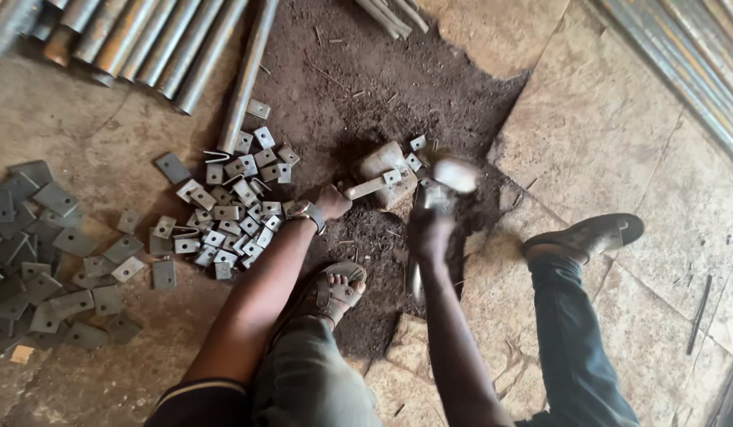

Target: The person straightening metal plates by holding them against a large metal block and striking them with a hammer.

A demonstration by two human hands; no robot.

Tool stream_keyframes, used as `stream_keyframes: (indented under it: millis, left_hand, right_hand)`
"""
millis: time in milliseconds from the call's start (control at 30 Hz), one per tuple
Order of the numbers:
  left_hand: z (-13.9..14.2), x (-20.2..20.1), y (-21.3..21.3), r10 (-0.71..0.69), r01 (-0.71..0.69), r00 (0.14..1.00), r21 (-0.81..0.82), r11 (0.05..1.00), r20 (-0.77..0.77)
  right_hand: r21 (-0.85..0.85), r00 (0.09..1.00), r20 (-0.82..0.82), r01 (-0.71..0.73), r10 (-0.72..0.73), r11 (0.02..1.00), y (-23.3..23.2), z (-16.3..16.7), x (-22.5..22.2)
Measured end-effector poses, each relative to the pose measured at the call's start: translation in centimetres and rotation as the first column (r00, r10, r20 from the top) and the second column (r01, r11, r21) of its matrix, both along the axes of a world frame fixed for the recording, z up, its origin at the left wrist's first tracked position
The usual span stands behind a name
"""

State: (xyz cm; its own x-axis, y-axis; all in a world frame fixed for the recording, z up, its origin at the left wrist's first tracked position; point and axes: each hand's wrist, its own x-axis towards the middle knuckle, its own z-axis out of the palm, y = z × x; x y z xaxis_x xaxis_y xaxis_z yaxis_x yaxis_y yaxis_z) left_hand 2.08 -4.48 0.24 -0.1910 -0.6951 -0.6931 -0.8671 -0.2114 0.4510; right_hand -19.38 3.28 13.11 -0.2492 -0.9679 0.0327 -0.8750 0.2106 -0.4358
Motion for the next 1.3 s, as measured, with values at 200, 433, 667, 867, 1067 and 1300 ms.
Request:
stream_keyframes:
  millis: [200, 433, 667, 867, 1067, 1300]
  left_hand:
    - [-0.4, -0.1, 0.9, -0.094, 0.039, 0.987, -0.376, 0.926, -0.129]
    - [-0.8, -0.5, 1.1, 0.048, -0.052, 0.997, -0.080, 0.995, -0.053]
    - [-0.9, -1.0, 1.2, -0.080, 0.074, 0.995, -0.103, 0.992, -0.053]
    - [-1.0, -4.0, 1.7, -0.077, 0.010, 0.980, -0.341, 0.940, -0.184]
    - [0.6, -9.0, 1.9, -0.258, 0.132, 0.958, -0.610, 0.781, -0.123]
    - [5.5, -6.0, 2.1, -0.170, -0.003, 0.967, -0.672, 0.741, -0.192]
  right_hand:
    - [-0.225, 0.951, 0.256, -0.117, 0.175, 0.967, 1.8, 5.3, -3.1]
    - [-0.783, 0.935, 0.242, 0.032, 0.257, 0.621, -1.6, 2.1, -1.9]
    - [0.245, 0.729, 0.572, 0.285, -0.376, 0.926, 9.3, -8.8, 1.5]
    - [0.345, 0.790, 0.122, 0.534, -0.601, 0.772, 18.9, -11.1, 1.6]
    - [-0.061, 0.909, 0.163, 0.397, -0.383, 0.916, 17.0, -11.8, 1.6]
    - [-0.058, 0.935, 0.275, 0.247, -0.222, 0.967, 12.1, -7.3, 4.4]
